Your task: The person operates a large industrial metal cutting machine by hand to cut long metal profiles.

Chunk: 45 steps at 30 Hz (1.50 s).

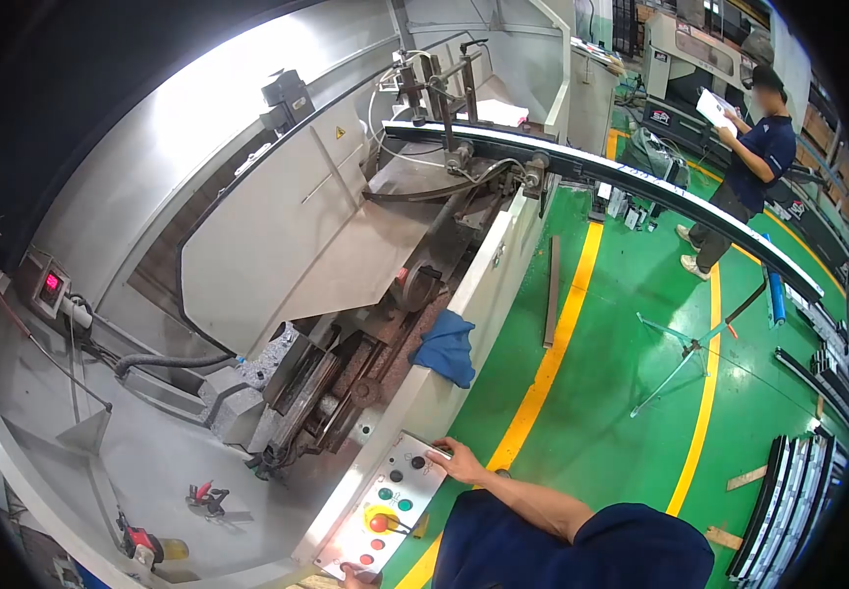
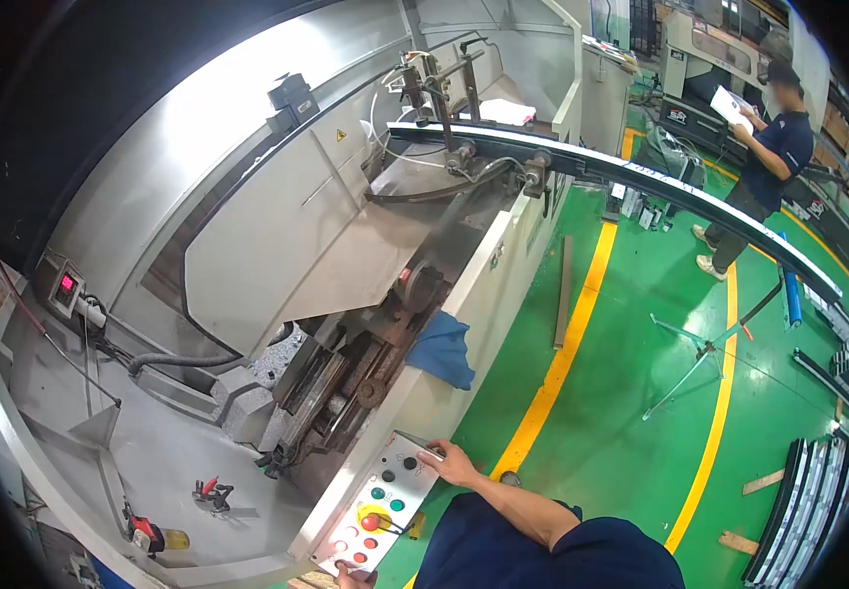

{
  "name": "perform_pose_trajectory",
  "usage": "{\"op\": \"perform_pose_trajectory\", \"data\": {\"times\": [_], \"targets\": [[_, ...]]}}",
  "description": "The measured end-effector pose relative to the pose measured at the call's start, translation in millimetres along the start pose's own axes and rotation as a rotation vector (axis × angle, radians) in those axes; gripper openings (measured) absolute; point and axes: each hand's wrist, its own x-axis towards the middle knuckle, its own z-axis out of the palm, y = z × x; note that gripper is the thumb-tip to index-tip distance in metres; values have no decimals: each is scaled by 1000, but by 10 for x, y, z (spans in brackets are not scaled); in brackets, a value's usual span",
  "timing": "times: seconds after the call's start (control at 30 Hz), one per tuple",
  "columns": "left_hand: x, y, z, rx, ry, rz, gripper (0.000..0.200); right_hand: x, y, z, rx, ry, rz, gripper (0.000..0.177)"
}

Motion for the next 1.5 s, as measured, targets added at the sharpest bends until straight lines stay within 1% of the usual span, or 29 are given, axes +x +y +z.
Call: {"op": "perform_pose_trajectory", "data": {"times": [0.8, 0.9, 1.0, 1.1, 1.2, 1.5], "targets": [[-141, 37, -4, 99, -35, -27, 61, -3, -23, -47, 44, -20, -67, 68], [-156, 35, -14, 109, -43, -23, 63, -7, -93, -91, 0, -93, 6, 64], [-196, 25, -27, 118, -44, -23, 64, 2, -41, -62, -26, -75, 42, 63], [-224, 22, -23, 124, -44, -19, 65, 3, -45, -74, -2, -81, 20, 65], [-228, 33, -17, 139, -51, -15, 66, 7, 7, -32, 16, -13, -57, 70], [-288, 14, 8, 178, -74, -13, 70, 12, 25, -78, -30, -40, -23, 74]]}}
